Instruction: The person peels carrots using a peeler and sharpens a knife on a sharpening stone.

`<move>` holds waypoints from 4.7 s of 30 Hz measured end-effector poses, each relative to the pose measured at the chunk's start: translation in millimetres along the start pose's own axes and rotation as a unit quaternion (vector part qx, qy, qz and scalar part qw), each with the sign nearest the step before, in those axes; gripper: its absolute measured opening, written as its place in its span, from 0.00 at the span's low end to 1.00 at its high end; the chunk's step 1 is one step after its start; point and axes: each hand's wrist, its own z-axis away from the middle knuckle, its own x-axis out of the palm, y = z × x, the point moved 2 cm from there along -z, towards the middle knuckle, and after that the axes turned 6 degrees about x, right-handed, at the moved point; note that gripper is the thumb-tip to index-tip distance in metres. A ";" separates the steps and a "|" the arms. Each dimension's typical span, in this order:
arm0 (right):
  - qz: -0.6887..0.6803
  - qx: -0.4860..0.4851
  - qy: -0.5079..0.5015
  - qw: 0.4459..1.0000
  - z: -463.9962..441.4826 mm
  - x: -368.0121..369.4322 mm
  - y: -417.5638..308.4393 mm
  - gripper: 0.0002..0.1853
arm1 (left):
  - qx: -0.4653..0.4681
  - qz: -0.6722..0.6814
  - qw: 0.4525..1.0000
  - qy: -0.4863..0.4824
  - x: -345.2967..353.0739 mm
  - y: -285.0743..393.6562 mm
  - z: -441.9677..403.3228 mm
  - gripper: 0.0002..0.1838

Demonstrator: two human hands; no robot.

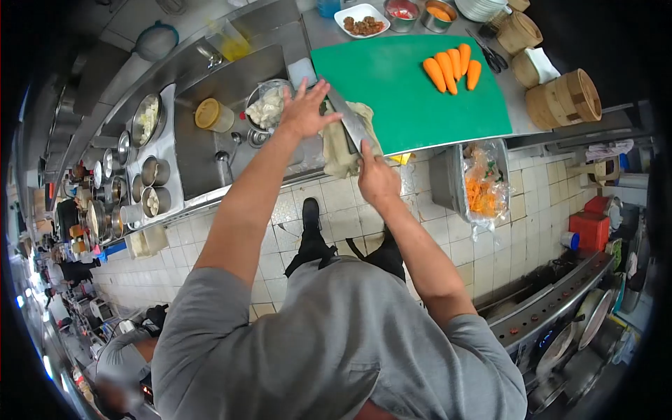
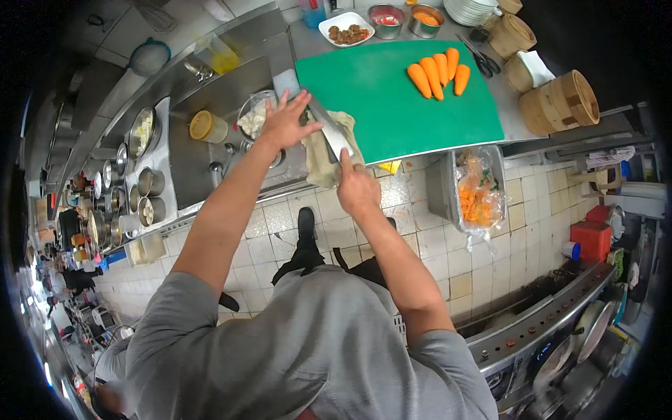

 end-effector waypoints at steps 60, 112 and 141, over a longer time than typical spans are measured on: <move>-0.036 -0.041 -0.062 0.997 -9.2 0.6 5.3 0.33 | -0.011 -0.005 1.000 0.003 8.5 13.9 23.5 0.62; -0.079 -0.011 0.013 0.997 139.1 -33.2 45.2 0.35 | 0.023 0.096 0.992 -0.083 10.5 130.4 113.1 0.61; -0.091 -0.008 -0.053 0.994 141.5 -15.8 46.0 0.35 | -0.001 0.101 0.993 -0.061 23.1 125.6 113.9 0.65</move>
